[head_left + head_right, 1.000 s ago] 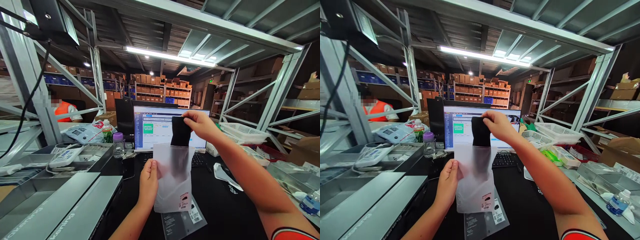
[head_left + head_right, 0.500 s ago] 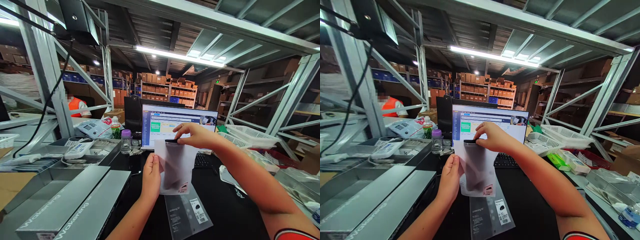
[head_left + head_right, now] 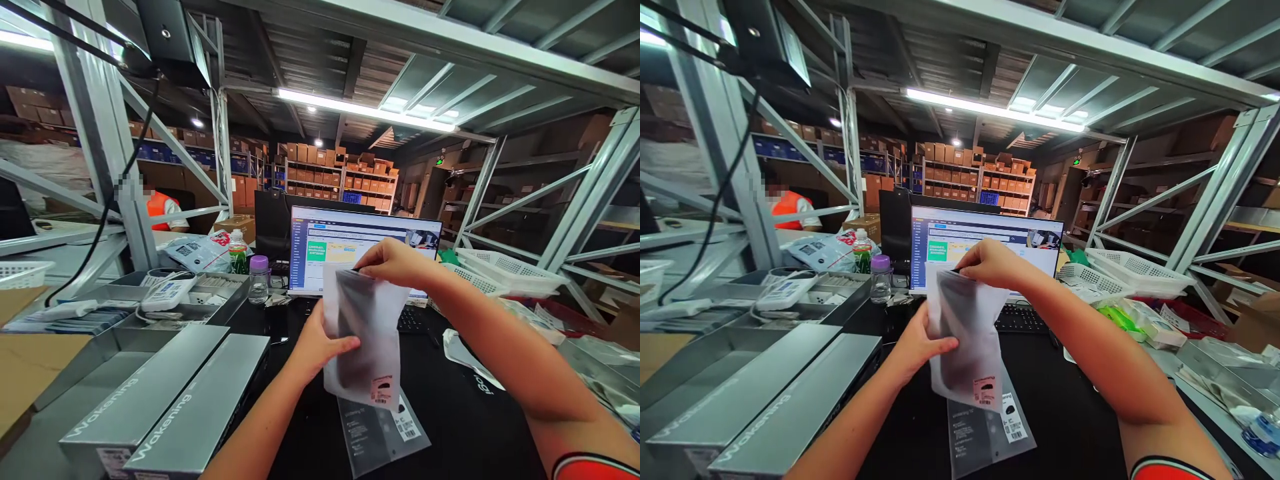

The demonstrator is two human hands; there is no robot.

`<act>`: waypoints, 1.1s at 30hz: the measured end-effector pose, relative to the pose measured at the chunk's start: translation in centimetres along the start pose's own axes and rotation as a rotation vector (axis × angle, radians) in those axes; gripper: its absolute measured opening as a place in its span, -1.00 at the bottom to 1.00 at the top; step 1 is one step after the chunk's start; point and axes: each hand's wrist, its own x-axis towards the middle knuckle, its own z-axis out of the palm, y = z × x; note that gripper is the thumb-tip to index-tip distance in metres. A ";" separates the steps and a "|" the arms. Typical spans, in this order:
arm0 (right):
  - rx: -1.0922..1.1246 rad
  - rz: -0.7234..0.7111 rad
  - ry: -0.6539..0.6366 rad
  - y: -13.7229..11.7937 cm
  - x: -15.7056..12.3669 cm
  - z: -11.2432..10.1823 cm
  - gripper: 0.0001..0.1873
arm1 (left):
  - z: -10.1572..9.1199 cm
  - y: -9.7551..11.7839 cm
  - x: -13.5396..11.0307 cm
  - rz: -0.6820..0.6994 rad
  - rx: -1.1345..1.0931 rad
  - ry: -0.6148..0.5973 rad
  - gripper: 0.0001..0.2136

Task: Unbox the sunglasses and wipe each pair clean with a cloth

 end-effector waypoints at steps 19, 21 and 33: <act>0.194 0.136 -0.015 5.5 -3.5 -2.5 -0.83 | 0.6 -1.5 -0.1 -0.236 -0.024 -0.383 -0.29; 0.239 0.119 -0.045 5.5 -3.7 -1.4 -0.81 | 1.3 -1.3 -0.1 -0.177 -0.049 -0.308 -0.27; 0.156 0.046 -0.243 3.1 -4.4 1.9 -0.86 | 2.6 1.0 -1.5 -0.081 0.035 0.065 -0.65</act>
